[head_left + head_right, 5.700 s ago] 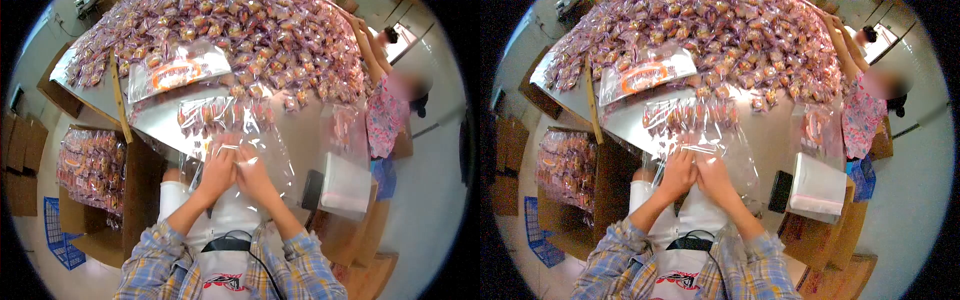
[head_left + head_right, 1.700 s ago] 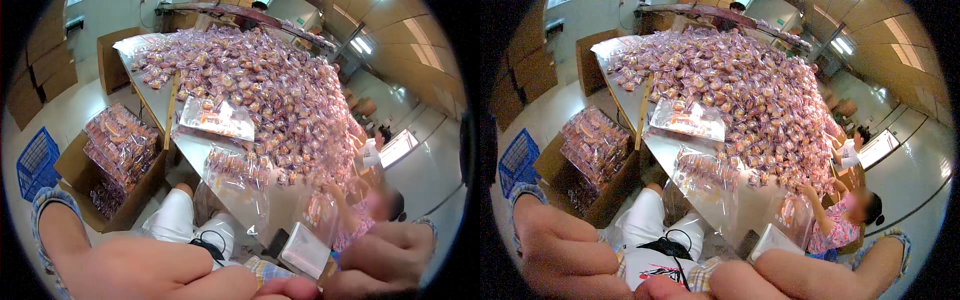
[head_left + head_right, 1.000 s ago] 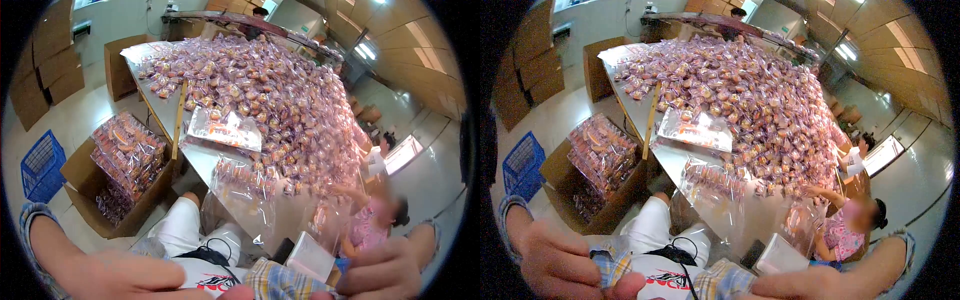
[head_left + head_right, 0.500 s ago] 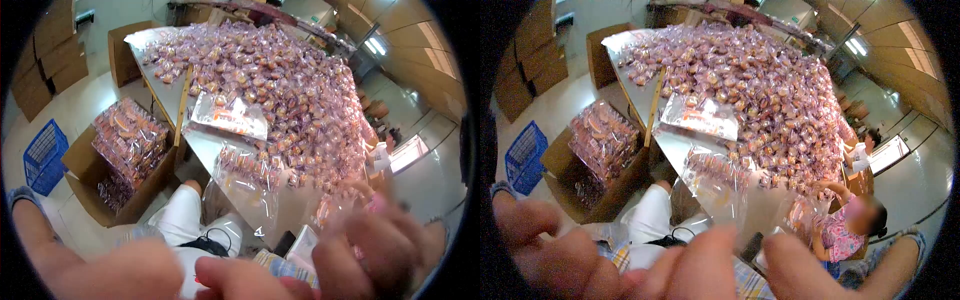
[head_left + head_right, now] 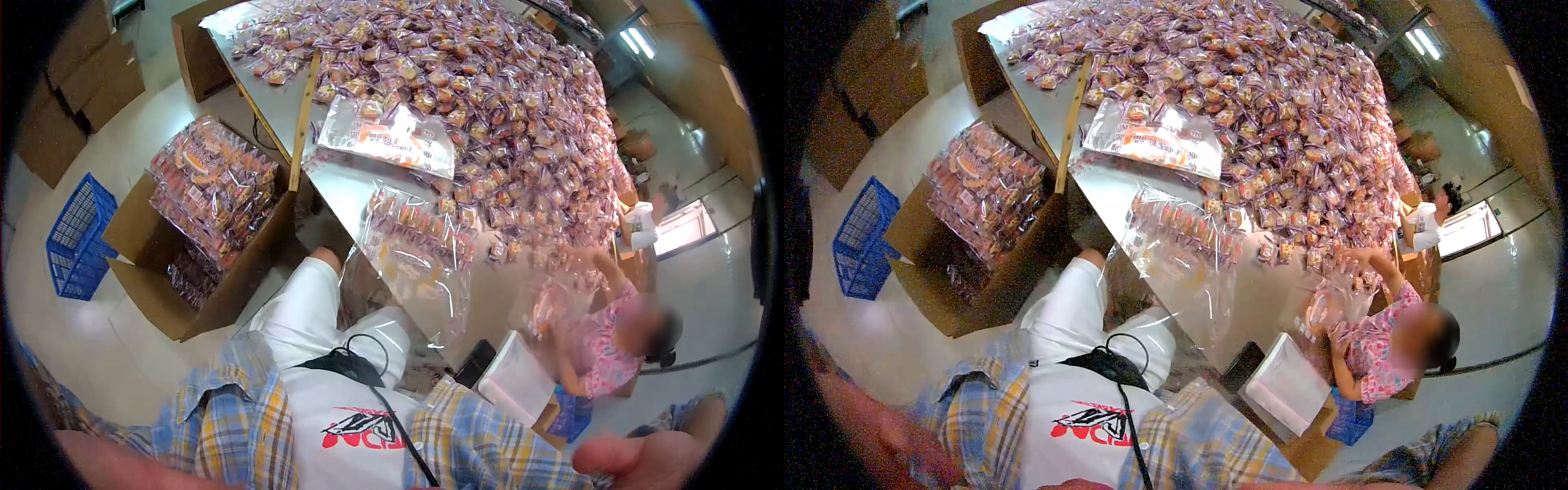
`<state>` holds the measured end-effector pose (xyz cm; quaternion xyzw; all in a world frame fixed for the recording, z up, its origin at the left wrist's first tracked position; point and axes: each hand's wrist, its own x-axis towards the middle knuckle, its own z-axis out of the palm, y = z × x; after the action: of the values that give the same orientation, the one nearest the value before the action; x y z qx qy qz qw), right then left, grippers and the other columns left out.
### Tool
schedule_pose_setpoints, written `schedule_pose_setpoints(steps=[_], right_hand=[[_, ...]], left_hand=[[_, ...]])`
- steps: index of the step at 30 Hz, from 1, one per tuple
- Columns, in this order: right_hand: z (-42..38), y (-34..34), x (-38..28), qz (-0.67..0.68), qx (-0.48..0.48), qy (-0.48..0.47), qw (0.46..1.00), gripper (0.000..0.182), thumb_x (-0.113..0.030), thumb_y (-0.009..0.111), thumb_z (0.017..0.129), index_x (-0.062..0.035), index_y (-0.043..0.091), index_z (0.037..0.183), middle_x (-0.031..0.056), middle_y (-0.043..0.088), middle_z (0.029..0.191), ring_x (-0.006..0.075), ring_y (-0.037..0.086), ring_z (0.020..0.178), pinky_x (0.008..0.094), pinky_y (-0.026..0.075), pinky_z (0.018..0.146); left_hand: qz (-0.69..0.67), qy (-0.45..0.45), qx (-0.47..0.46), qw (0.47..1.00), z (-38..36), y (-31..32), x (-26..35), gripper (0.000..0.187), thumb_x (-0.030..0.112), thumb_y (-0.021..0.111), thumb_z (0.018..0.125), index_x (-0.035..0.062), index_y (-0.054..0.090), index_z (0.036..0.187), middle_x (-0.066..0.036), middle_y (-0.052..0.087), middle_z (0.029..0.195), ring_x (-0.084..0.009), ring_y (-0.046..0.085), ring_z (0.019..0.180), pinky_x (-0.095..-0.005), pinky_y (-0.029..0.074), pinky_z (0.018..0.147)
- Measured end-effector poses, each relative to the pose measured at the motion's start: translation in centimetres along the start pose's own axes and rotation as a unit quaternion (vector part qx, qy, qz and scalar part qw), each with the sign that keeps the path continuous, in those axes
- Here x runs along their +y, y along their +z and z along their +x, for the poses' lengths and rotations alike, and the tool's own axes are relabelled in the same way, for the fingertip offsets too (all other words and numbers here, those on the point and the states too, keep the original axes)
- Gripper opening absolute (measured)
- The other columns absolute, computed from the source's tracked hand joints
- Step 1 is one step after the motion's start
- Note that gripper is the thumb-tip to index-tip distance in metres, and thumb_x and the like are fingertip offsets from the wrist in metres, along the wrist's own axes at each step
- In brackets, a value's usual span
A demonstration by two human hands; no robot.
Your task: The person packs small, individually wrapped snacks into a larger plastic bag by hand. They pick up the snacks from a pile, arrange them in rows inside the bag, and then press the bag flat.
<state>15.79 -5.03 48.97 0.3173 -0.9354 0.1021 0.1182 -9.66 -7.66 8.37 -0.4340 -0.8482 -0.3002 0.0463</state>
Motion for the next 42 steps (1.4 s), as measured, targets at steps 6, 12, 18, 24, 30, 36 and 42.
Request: schedule_pose_setpoints(steps=[6, 12, 18, 24, 30, 36, 42], right_hand=[[-0.5, 0.6, 0.7, -0.001, 0.016, -0.005, 1.0, 0.017, 0.002, 0.076, 0.078, -0.0064, 0.064, 0.086, 0.0065, 0.058, 0.081, 0.0222, 0.055, 0.075, 0.0354, 0.044, 0.066], [-1.4, 1.5, 1.0, 0.005, 0.033, -0.008, 0.999, 0.018, 0.003, 0.075, 0.079, -0.0057, 0.065, 0.091, 0.0078, 0.061, 0.087, 0.025, 0.057, 0.081, 0.0371, 0.046, 0.071], [-3.6, 2.4, 1.1, 0.0, 0.063, 0.001, 0.998, 0.021, 0.005, 0.074, 0.079, -0.0051, 0.066, 0.095, 0.0092, 0.063, 0.092, 0.0277, 0.06, 0.087, 0.0388, 0.048, 0.077], [-11.0, 4.3, 1.6, -0.079, 0.199, 0.078, 0.974, 0.024, 0.007, 0.073, 0.079, -0.0044, 0.067, 0.099, 0.0106, 0.065, 0.097, 0.0304, 0.062, 0.093, 0.0406, 0.05, 0.082], [-23.2, 23.1, 11.0, -0.092, 0.37, 0.48, 0.79, 0.019, 0.003, 0.067, 0.088, -0.0032, 0.068, 0.105, 0.014, 0.066, 0.109, 0.0299, 0.065, 0.104, 0.0384, 0.052, 0.089], [-23.8, 35.8, 15.1, 0.034, 0.366, 0.61, 0.702, 0.031, -0.009, 0.074, 0.087, -0.004, 0.068, 0.117, 0.0153, 0.062, 0.122, 0.0333, 0.061, 0.115, 0.0422, 0.048, 0.102], [-23.8, 28.5, 28.2, 0.028, 0.377, 0.669, 0.64, 0.062, -0.025, 0.08, 0.084, -0.0068, 0.054, 0.138, 0.0178, 0.051, 0.139, 0.0346, 0.053, 0.129, 0.0442, 0.043, 0.109]], left_hand=[[0.045, -0.02, -0.022, 0.999, 0.3, 3.0, -1.4, 0.025, 0.008, 0.067, 0.073, 0.0032, 0.07, 0.097, -0.01, 0.063, 0.081, -0.0258, 0.057, 0.069, -0.0382, 0.044, 0.062], [0.05, 0.008, -0.032, 0.998, -2.0, 1.4, -0.6, 0.025, 0.006, 0.066, 0.075, 0.0033, 0.071, 0.1, -0.011, 0.064, 0.084, -0.0278, 0.059, 0.074, -0.0397, 0.047, 0.067], [0.03, 0.137, -0.064, 0.988, -10.6, -12.0, 3.1, 0.026, 0.005, 0.066, 0.078, 0.0035, 0.072, 0.103, -0.012, 0.066, 0.087, -0.0298, 0.062, 0.079, -0.0413, 0.049, 0.072], [0.087, 0.334, -0.046, 0.937, -10.6, -30.9, 5.0, 0.027, 0.003, 0.065, 0.08, 0.0036, 0.073, 0.106, -0.012, 0.068, 0.09, -0.0317, 0.064, 0.084, -0.0428, 0.052, 0.076], [-0.065, 0.233, 0.092, 0.966, 3.7, -20.7, -5.5, 0.022, 0.0, 0.066, 0.085, 0.0004, 0.074, 0.106, -0.012, 0.069, 0.089, -0.0271, 0.062, 0.076, -0.0374, 0.049, 0.071], [-0.099, 0.132, 0.013, 0.986, 6.1, 3.8, -12.4, 0.011, 0.008, 0.07, 0.086, 0.0029, 0.074, 0.095, -0.016, 0.069, 0.085, -0.0336, 0.065, 0.08, -0.0427, 0.052, 0.073], [-0.02, -0.035, 0.003, 0.999, 8.7, 11.8, -11.2, 0.01, 0.017, 0.068, 0.087, 0.0082, 0.071, 0.089, -0.011, 0.061, 0.067, -0.0317, 0.059, 0.071, -0.0472, 0.044, 0.071]])
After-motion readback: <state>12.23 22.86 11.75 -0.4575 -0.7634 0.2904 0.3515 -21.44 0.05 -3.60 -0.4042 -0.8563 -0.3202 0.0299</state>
